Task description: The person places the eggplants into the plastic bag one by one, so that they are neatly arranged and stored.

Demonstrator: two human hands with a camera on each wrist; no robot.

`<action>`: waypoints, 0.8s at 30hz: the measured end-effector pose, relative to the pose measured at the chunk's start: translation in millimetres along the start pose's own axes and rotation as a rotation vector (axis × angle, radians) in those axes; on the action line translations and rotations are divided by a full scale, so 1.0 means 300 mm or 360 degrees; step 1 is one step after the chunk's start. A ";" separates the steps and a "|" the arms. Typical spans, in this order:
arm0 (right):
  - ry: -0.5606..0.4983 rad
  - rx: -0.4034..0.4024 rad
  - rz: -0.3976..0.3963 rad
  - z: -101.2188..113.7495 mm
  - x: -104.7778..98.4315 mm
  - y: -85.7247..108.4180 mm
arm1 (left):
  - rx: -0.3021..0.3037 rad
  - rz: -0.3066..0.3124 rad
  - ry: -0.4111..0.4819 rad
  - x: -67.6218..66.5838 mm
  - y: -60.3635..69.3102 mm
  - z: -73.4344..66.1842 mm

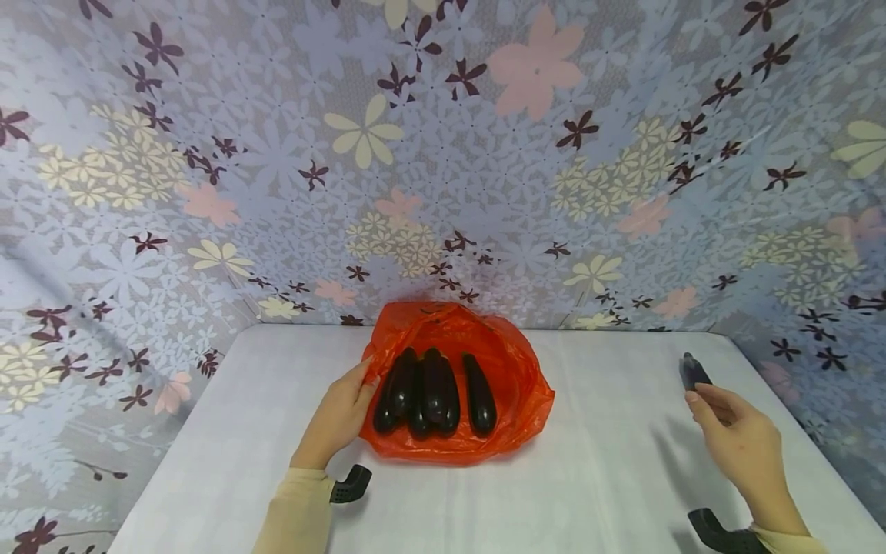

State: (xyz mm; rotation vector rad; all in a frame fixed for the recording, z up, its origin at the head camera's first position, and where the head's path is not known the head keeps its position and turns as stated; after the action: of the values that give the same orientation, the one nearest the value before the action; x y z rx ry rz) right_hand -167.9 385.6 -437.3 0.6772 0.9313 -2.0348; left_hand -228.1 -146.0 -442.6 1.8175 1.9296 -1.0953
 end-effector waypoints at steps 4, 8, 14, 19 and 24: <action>0.0039 0.0028 -0.0063 -0.027 -0.014 -0.014 | -0.0001 0.0009 -0.0004 -0.001 0.001 -0.001; 0.0020 0.0052 -0.0106 -0.060 -0.022 -0.028 | -0.0006 0.0009 -0.0008 -0.003 0.002 -0.001; 0.0029 0.0098 -0.0151 -0.113 -0.026 -0.055 | -0.0020 0.0007 -0.0007 -0.002 0.002 -0.002; 0.0048 0.0146 -0.0132 -0.141 -0.021 -0.069 | -0.0054 0.0023 -0.0001 0.001 0.000 -0.002; 0.0080 0.0195 -0.0045 -0.160 -0.015 -0.084 | -0.0063 0.0033 -0.0005 0.002 0.002 -0.004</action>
State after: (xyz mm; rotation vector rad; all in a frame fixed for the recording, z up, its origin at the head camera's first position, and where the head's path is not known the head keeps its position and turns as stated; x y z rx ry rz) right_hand -179.4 436.3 -452.9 0.7883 0.8546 -2.1218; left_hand -227.4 -144.9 -442.4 1.8101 1.9128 -1.0454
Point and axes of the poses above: each hand's wrist, its own y-axis away from the middle knuckle, its own x-axis out of the palm, z = x × y, the point moved 5 cm from there along -y, towards the middle knuckle, and after that the axes turned 9 degrees about -z, right-handed, at the moved point
